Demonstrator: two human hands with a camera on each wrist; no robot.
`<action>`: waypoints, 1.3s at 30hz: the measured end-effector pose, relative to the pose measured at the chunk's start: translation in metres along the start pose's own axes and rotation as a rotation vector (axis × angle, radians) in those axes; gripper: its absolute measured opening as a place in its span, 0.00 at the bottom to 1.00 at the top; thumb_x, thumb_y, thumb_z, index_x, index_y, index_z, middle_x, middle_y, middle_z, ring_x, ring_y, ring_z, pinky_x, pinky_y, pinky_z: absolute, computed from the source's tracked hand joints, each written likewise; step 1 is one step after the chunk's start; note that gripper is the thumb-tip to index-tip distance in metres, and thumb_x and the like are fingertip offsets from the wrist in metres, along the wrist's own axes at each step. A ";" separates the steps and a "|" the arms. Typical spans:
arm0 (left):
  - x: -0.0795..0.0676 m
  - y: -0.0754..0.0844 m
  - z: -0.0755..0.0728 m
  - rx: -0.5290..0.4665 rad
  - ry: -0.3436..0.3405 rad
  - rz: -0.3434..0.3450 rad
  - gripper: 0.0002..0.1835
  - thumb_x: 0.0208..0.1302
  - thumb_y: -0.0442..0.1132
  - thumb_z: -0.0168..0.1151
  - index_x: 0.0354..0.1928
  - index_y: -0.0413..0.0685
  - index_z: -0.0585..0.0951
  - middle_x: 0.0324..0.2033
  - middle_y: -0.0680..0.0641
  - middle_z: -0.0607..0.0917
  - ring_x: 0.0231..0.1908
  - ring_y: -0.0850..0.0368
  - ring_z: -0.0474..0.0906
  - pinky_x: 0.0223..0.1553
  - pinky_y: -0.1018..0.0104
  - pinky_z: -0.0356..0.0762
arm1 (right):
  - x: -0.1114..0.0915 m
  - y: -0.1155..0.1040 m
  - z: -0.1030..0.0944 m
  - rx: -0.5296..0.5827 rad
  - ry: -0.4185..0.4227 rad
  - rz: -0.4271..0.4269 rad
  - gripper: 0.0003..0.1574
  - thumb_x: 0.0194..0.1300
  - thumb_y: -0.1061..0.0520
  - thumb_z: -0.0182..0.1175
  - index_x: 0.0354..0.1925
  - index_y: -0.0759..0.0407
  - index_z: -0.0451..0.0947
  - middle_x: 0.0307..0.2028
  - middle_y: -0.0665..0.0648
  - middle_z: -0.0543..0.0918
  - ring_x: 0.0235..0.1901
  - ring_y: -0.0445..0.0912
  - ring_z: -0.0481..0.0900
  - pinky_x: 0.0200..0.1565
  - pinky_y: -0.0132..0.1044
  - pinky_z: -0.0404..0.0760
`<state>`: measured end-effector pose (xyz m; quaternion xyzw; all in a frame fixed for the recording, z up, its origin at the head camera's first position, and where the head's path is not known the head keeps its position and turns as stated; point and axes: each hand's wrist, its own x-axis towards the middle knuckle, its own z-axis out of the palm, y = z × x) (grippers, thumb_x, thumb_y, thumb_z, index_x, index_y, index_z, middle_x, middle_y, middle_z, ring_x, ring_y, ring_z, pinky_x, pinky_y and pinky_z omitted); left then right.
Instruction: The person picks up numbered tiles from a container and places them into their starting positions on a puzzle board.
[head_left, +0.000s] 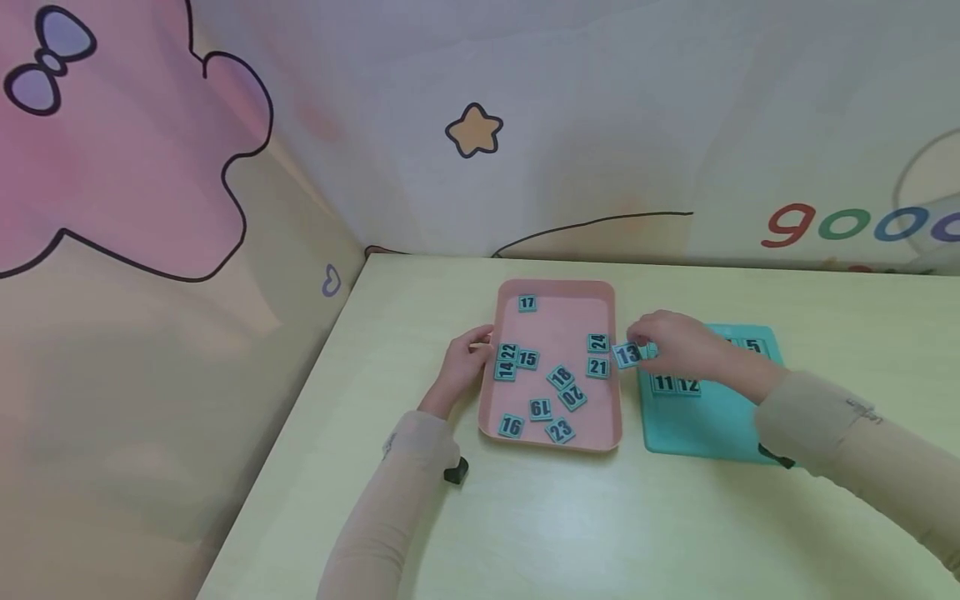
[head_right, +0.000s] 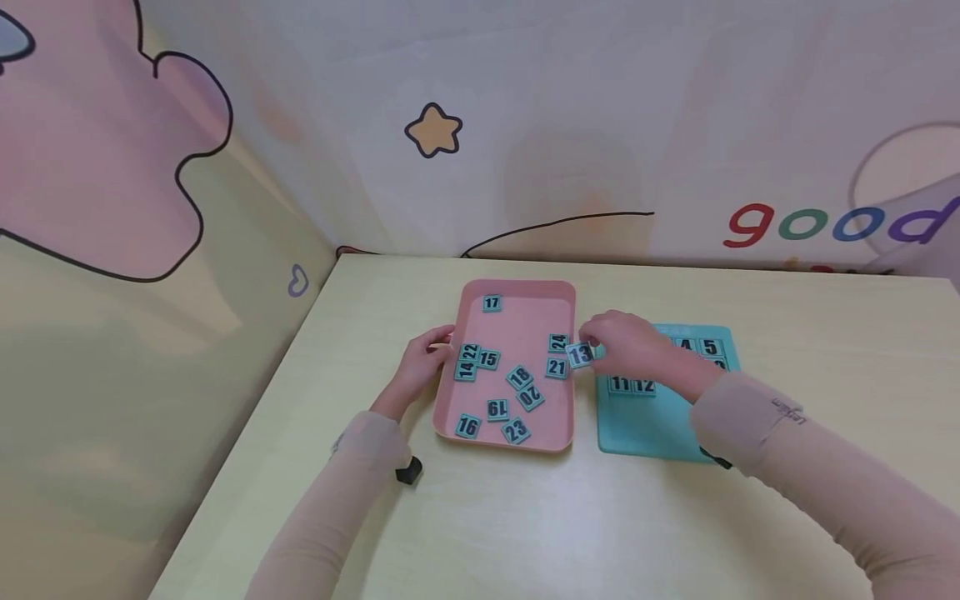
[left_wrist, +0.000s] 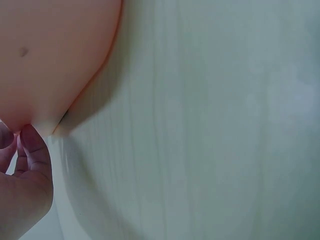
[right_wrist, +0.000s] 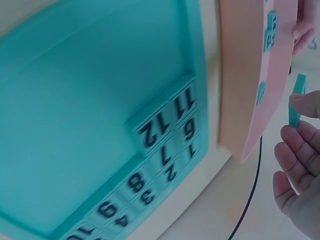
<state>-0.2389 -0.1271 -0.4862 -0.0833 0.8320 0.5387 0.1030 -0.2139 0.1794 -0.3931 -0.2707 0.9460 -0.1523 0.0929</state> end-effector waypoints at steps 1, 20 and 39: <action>0.000 0.000 0.000 0.000 0.001 0.001 0.23 0.61 0.35 0.47 0.59 0.56 0.69 0.51 0.49 0.72 0.46 0.56 0.71 0.47 0.64 0.73 | -0.004 0.005 -0.001 0.005 0.003 0.007 0.20 0.48 0.58 0.63 0.43 0.62 0.76 0.36 0.56 0.80 0.38 0.49 0.74 0.41 0.45 0.77; 0.000 0.001 0.001 0.006 0.003 -0.018 0.22 0.61 0.36 0.47 0.59 0.57 0.69 0.51 0.49 0.72 0.45 0.55 0.71 0.47 0.64 0.73 | -0.055 0.082 0.019 0.026 0.000 0.131 0.19 0.47 0.61 0.64 0.39 0.68 0.76 0.34 0.60 0.81 0.33 0.49 0.77 0.38 0.47 0.78; 0.001 -0.001 0.000 0.019 0.004 0.003 0.22 0.61 0.37 0.48 0.59 0.56 0.69 0.51 0.49 0.73 0.45 0.55 0.72 0.47 0.64 0.73 | -0.062 0.092 0.040 0.006 -0.029 0.188 0.20 0.47 0.59 0.63 0.40 0.67 0.76 0.36 0.61 0.81 0.34 0.49 0.74 0.41 0.52 0.74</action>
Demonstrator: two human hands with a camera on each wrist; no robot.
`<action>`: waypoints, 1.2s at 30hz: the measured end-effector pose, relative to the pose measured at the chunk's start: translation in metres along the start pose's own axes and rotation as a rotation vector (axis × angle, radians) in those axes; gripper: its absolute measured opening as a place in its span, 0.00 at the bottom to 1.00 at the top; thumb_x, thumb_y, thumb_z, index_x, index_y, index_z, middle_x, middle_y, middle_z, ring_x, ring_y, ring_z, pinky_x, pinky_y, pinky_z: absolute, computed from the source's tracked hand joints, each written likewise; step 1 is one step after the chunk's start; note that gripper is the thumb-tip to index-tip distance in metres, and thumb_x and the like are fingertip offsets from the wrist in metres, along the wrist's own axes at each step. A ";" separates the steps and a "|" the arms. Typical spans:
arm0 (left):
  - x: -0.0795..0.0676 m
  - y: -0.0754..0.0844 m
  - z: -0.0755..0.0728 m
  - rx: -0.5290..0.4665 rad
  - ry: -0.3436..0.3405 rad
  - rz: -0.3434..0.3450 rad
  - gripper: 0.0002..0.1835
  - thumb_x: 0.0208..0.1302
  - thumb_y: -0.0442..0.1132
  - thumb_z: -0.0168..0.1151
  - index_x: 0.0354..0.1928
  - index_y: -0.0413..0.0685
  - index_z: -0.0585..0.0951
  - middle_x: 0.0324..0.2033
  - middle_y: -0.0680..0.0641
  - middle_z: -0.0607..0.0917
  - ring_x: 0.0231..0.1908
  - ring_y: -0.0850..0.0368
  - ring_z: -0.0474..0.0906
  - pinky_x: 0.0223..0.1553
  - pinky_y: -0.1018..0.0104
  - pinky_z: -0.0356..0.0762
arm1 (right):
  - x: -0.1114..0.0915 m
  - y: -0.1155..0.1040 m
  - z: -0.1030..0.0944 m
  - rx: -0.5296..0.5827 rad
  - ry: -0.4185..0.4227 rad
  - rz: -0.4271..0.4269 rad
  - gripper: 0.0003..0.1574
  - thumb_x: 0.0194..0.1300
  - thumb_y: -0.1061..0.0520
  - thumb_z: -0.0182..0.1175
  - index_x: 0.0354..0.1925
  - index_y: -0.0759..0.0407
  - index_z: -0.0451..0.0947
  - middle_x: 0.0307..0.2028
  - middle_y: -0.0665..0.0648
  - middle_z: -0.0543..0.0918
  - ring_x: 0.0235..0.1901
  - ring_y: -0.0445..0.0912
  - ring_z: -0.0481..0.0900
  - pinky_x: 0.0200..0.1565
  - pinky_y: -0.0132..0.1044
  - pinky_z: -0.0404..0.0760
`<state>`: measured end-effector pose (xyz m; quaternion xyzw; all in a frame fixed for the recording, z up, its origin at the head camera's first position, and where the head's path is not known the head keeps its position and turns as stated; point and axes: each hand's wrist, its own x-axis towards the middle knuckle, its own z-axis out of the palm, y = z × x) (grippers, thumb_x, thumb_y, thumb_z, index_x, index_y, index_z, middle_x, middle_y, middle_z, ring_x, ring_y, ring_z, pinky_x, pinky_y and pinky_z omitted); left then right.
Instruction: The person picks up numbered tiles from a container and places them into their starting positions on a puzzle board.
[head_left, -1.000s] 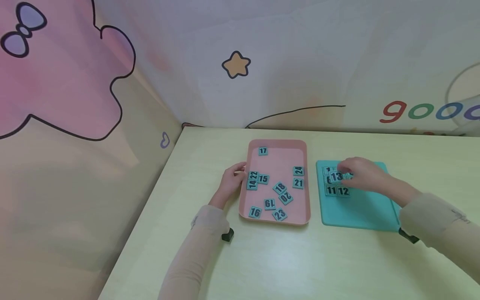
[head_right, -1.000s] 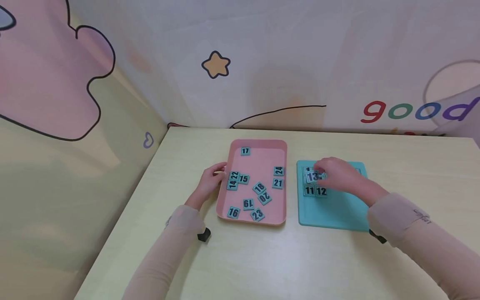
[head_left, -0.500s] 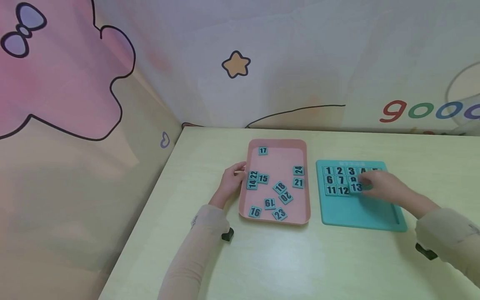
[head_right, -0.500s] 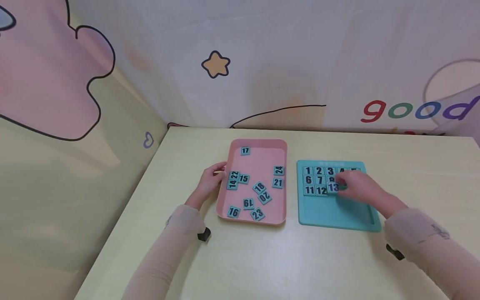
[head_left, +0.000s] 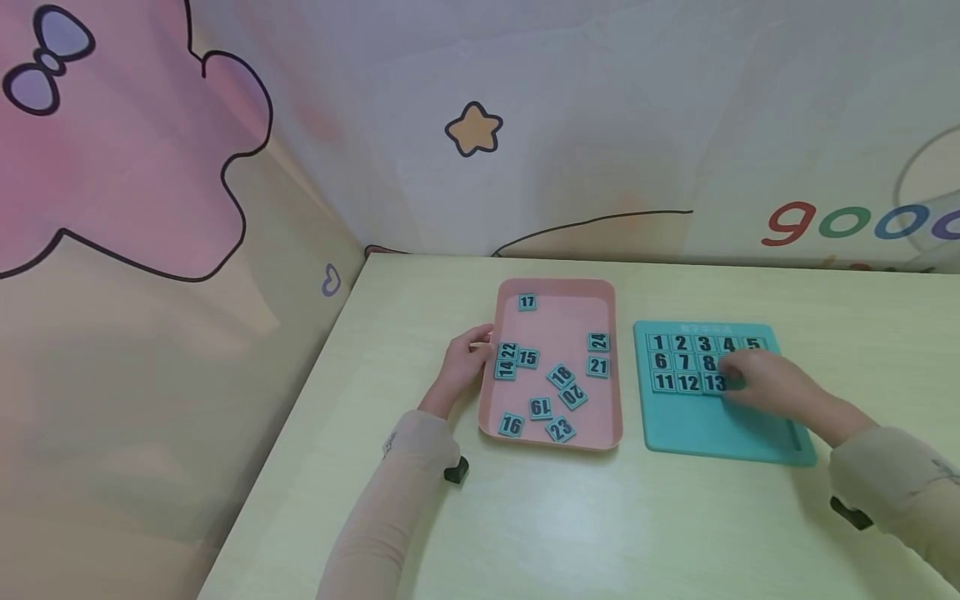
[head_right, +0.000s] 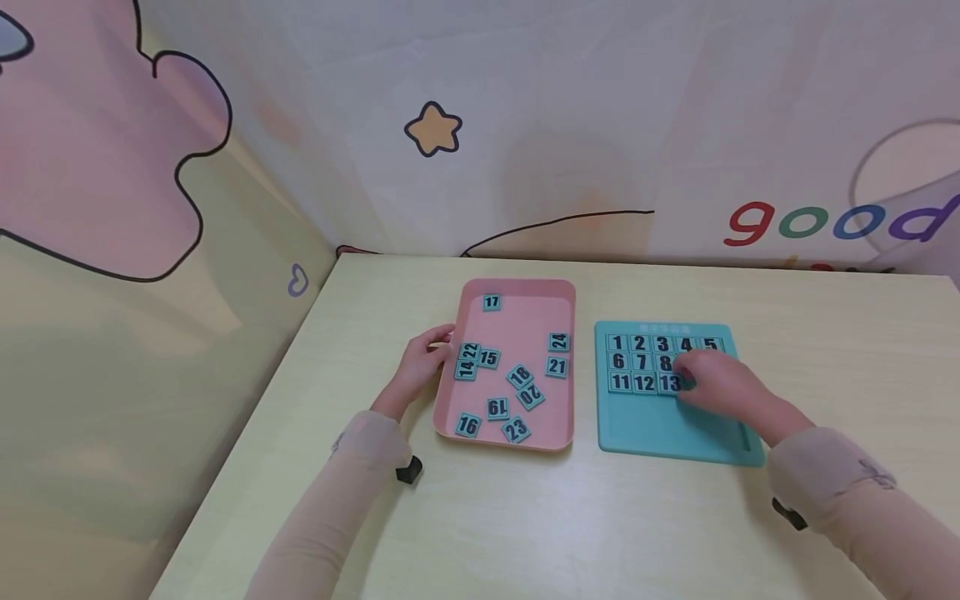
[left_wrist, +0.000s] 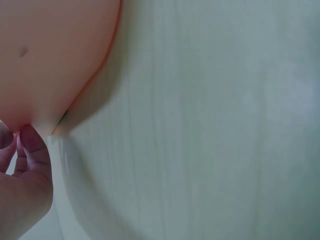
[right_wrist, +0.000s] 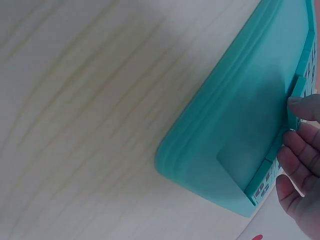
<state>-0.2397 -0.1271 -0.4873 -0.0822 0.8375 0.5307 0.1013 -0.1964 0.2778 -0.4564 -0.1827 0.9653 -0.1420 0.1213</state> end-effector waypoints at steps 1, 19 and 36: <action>0.000 0.000 0.000 0.000 0.002 0.004 0.22 0.61 0.37 0.48 0.59 0.56 0.69 0.51 0.49 0.73 0.44 0.55 0.72 0.47 0.64 0.73 | 0.000 0.000 0.001 -0.007 0.002 -0.001 0.20 0.47 0.59 0.63 0.40 0.67 0.76 0.36 0.61 0.81 0.35 0.50 0.75 0.42 0.52 0.74; 0.000 0.001 0.000 -0.007 0.000 0.008 0.22 0.62 0.36 0.48 0.59 0.54 0.68 0.50 0.48 0.73 0.44 0.55 0.72 0.47 0.64 0.74 | 0.000 -0.011 -0.002 -0.046 0.064 -0.017 0.30 0.50 0.51 0.62 0.49 0.66 0.73 0.48 0.70 0.74 0.50 0.64 0.68 0.48 0.59 0.69; -0.002 0.003 -0.001 -0.006 -0.002 0.013 0.22 0.62 0.36 0.47 0.59 0.54 0.68 0.50 0.48 0.73 0.44 0.55 0.72 0.47 0.65 0.74 | 0.049 -0.102 -0.028 0.033 0.144 -0.219 0.22 0.53 0.57 0.60 0.48 0.61 0.75 0.41 0.59 0.78 0.40 0.50 0.75 0.41 0.44 0.77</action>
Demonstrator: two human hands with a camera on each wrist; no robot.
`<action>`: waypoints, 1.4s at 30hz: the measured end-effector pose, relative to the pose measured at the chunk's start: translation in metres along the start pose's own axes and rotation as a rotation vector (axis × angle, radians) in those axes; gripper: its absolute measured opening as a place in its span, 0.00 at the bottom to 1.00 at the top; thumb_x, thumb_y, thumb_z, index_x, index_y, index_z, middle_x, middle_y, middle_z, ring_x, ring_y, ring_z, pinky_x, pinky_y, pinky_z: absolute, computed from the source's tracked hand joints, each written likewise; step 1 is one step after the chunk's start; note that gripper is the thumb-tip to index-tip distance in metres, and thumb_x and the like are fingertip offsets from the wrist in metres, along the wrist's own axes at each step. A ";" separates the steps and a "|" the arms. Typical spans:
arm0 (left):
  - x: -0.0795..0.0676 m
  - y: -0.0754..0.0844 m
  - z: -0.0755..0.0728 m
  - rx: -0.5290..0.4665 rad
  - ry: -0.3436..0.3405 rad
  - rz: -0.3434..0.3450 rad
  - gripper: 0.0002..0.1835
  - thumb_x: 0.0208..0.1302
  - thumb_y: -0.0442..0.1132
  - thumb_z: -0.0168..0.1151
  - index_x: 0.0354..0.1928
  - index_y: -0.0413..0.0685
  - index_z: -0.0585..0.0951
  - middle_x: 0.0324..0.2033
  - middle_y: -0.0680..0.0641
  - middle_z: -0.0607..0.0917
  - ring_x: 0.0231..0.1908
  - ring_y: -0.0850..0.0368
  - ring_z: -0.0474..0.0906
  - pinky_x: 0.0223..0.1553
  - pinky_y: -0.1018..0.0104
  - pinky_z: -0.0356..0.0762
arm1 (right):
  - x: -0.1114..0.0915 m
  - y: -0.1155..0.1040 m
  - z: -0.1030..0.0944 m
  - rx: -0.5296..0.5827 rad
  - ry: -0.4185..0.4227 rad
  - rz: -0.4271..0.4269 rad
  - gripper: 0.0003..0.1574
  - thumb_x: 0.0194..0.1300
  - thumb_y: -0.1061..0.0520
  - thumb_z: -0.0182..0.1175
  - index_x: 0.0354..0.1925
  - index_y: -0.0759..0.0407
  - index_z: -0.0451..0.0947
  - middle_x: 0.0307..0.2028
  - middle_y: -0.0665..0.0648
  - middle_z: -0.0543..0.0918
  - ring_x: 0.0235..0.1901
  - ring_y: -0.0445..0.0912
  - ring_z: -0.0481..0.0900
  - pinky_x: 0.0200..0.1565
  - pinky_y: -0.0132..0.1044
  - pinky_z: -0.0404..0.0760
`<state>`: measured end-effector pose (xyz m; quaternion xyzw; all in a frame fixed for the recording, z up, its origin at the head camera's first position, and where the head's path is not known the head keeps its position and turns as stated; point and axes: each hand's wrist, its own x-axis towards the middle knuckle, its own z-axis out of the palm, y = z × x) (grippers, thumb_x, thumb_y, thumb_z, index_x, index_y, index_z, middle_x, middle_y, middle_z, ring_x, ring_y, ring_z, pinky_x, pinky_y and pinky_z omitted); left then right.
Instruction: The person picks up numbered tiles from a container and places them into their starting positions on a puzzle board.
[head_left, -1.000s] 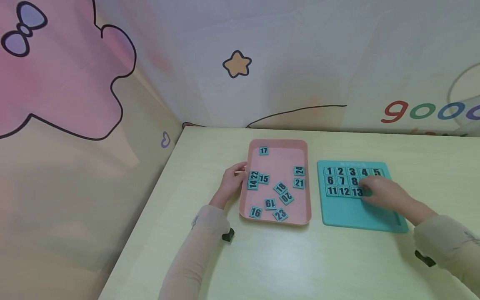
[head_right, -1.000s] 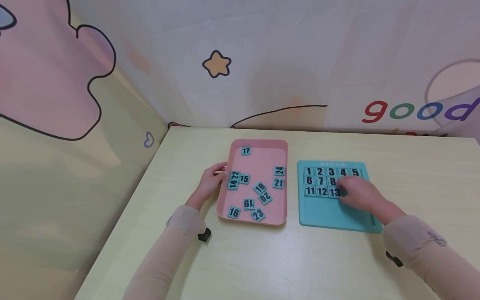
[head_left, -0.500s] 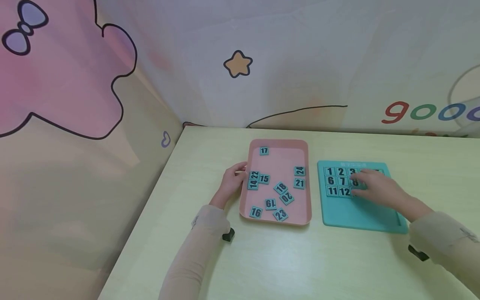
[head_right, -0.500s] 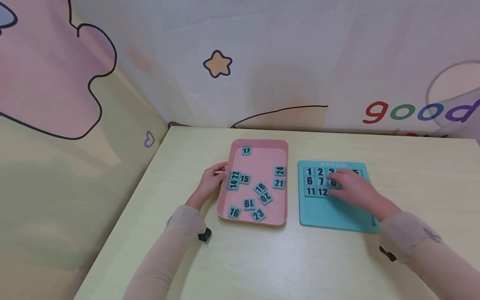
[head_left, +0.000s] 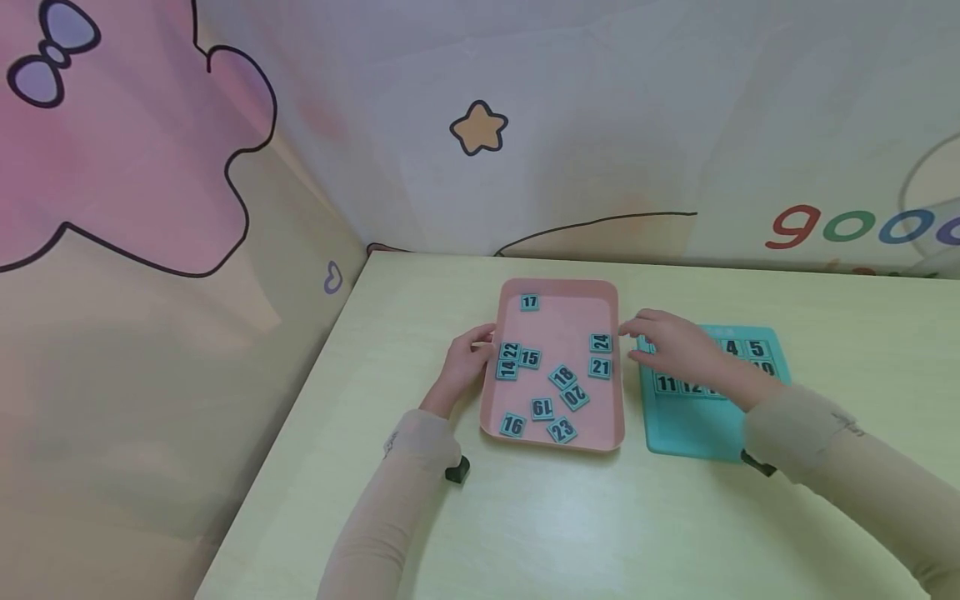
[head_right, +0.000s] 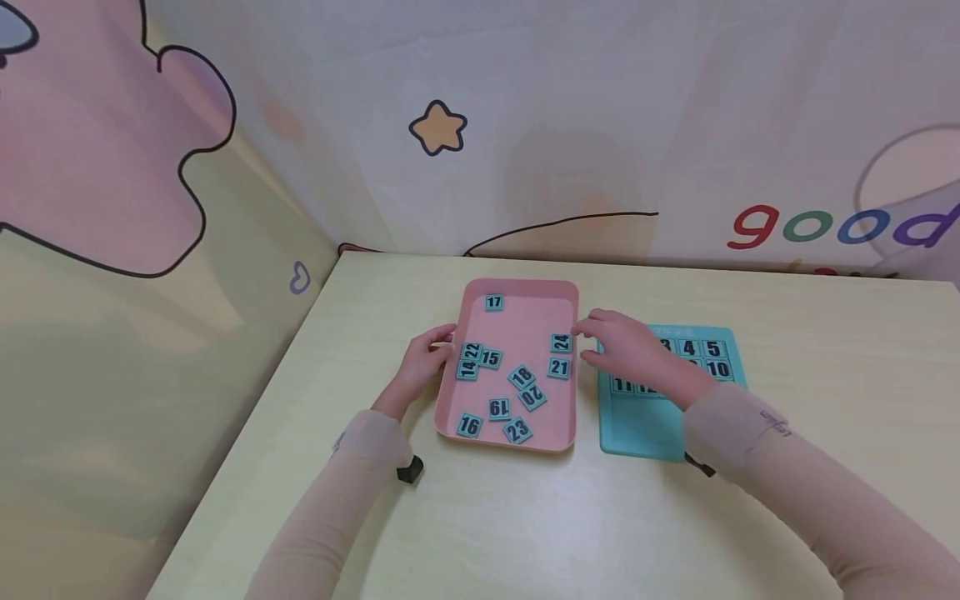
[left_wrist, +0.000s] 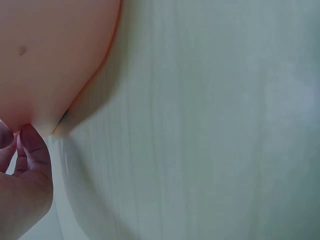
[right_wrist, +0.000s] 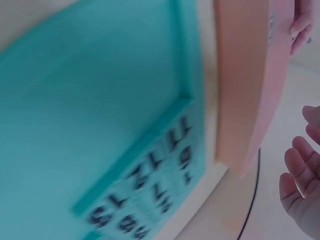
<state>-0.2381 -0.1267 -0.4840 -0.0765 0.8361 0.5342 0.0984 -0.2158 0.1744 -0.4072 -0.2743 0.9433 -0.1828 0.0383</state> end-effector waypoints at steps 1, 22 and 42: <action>0.000 0.000 0.000 0.002 0.001 0.001 0.22 0.62 0.36 0.47 0.59 0.54 0.68 0.50 0.48 0.73 0.44 0.55 0.72 0.47 0.65 0.73 | 0.005 -0.005 0.000 0.008 0.000 -0.013 0.21 0.53 0.57 0.60 0.48 0.61 0.75 0.43 0.59 0.78 0.41 0.50 0.75 0.42 0.44 0.77; 0.001 0.000 -0.002 0.002 -0.009 0.009 0.22 0.62 0.37 0.48 0.58 0.55 0.69 0.50 0.48 0.73 0.43 0.55 0.72 0.48 0.64 0.73 | 0.082 -0.065 0.039 0.287 -0.276 -0.007 0.24 0.56 0.60 0.57 0.53 0.58 0.72 0.49 0.55 0.77 0.40 0.46 0.73 0.46 0.39 0.75; -0.001 -0.001 -0.004 -0.012 -0.005 0.072 0.22 0.59 0.33 0.49 0.58 0.48 0.70 0.49 0.43 0.74 0.42 0.52 0.76 0.43 0.65 0.76 | 0.106 -0.081 0.078 0.241 -0.418 0.073 0.29 0.55 0.60 0.56 0.58 0.51 0.68 0.54 0.50 0.74 0.49 0.42 0.71 0.58 0.40 0.66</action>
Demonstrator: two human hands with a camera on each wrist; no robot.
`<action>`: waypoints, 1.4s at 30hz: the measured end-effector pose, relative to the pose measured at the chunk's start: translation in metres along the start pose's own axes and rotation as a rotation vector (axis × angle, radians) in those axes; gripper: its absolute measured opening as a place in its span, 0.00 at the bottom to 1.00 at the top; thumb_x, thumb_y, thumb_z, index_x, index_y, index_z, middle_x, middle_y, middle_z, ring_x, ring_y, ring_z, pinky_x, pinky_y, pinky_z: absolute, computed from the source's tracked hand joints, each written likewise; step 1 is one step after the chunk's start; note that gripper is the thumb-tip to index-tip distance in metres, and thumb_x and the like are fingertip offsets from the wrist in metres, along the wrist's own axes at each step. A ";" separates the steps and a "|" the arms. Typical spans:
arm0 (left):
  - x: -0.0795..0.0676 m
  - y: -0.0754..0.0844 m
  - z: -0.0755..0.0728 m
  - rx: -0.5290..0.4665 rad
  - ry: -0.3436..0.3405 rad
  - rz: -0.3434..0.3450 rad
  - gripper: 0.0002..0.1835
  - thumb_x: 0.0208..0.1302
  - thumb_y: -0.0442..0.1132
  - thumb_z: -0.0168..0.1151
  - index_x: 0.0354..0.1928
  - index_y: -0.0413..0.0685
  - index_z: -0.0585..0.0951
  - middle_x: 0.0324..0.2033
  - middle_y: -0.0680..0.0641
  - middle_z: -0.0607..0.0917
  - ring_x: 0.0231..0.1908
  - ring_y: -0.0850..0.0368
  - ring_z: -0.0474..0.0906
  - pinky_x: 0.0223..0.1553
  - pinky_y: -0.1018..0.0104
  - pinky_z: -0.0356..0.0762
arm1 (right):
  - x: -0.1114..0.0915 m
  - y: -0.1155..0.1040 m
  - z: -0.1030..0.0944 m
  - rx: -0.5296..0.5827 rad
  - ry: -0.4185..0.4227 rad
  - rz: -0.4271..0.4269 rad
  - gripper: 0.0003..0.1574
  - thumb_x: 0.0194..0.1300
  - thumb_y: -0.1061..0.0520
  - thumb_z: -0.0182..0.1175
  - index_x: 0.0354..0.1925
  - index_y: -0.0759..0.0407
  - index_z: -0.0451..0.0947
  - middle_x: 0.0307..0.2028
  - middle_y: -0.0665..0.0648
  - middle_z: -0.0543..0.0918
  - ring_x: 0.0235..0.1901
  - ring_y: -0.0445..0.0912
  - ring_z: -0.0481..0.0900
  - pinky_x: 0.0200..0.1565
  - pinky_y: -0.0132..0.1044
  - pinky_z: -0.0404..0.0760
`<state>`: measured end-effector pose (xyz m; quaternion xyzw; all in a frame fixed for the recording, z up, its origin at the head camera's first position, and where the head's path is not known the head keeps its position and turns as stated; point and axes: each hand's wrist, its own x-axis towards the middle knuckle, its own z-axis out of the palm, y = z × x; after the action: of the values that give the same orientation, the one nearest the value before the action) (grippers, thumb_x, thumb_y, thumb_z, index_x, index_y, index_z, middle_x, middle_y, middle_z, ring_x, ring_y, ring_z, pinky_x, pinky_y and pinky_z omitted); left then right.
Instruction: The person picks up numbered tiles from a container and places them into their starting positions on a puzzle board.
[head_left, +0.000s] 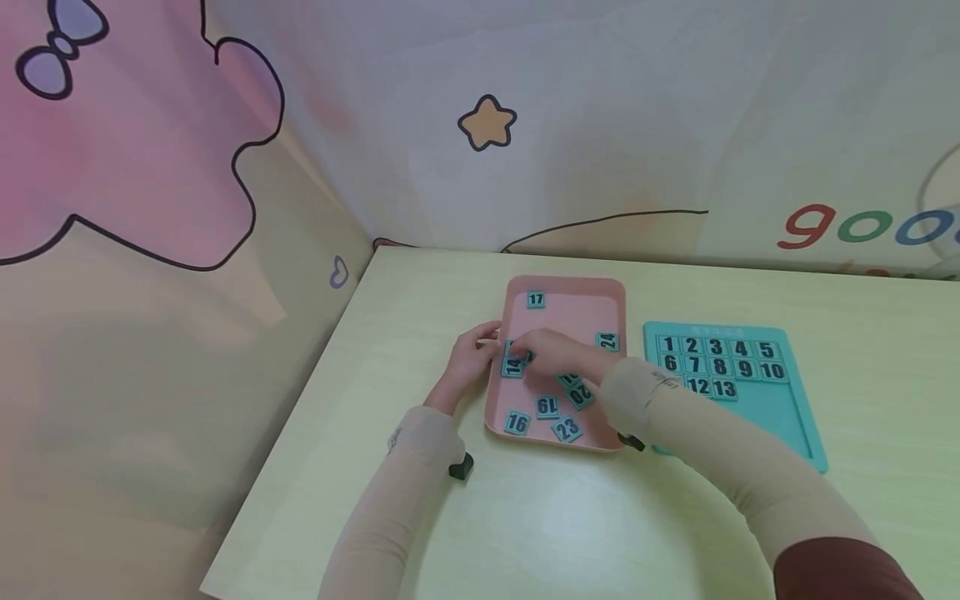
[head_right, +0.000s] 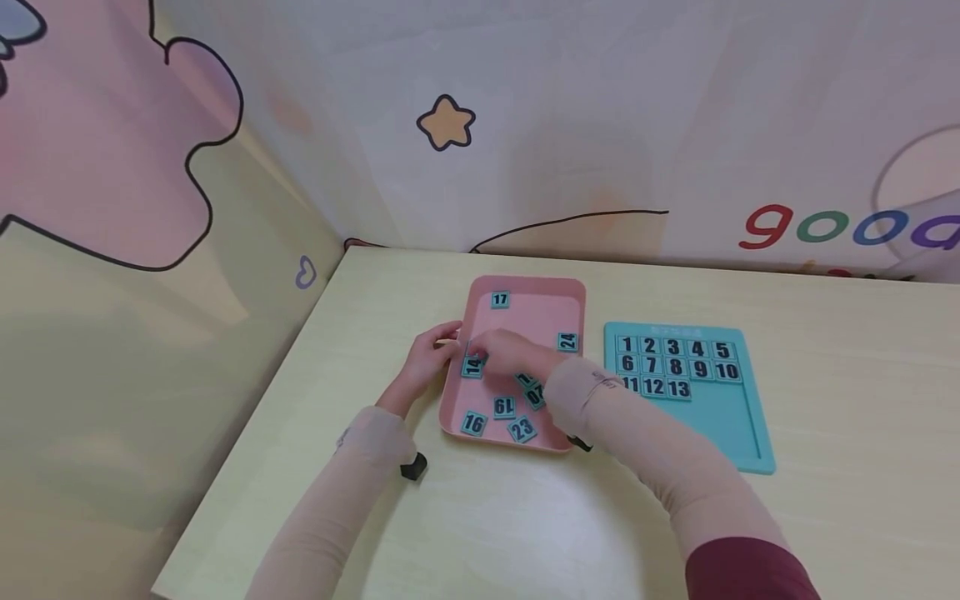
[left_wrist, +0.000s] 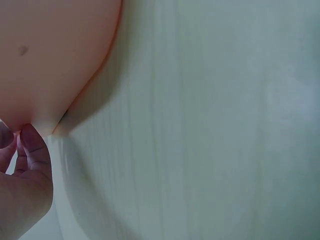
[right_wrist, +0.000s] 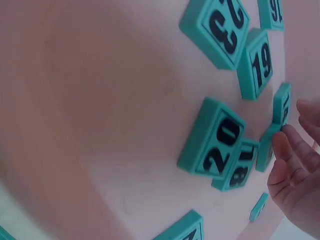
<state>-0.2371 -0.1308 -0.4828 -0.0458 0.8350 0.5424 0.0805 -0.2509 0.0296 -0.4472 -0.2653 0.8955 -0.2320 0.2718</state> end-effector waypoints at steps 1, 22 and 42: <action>0.000 0.000 0.000 0.001 0.000 0.002 0.22 0.58 0.33 0.49 0.58 0.48 0.70 0.49 0.43 0.74 0.42 0.52 0.76 0.43 0.65 0.75 | 0.000 -0.001 0.001 0.002 -0.008 0.012 0.30 0.55 0.59 0.57 0.58 0.50 0.68 0.54 0.49 0.74 0.48 0.42 0.71 0.58 0.40 0.66; 0.001 0.000 0.003 -0.005 -0.002 -0.022 0.22 0.58 0.34 0.49 0.57 0.52 0.71 0.48 0.46 0.75 0.40 0.55 0.74 0.41 0.67 0.75 | -0.019 -0.008 0.022 -0.097 -0.121 0.009 0.27 0.52 0.61 0.59 0.52 0.46 0.72 0.36 0.49 0.74 0.37 0.43 0.71 0.38 0.33 0.72; 0.000 0.000 0.002 -0.017 0.000 -0.041 0.22 0.60 0.35 0.48 0.58 0.53 0.69 0.49 0.47 0.73 0.41 0.55 0.73 0.43 0.66 0.75 | -0.053 -0.001 -0.005 -0.246 0.060 -0.168 0.07 0.52 0.54 0.61 0.33 0.52 0.78 0.18 0.48 0.71 0.22 0.39 0.69 0.28 0.29 0.67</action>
<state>-0.2367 -0.1292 -0.4837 -0.0633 0.8292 0.5479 0.0911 -0.2162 0.0621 -0.4236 -0.3637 0.8994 -0.1505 0.1900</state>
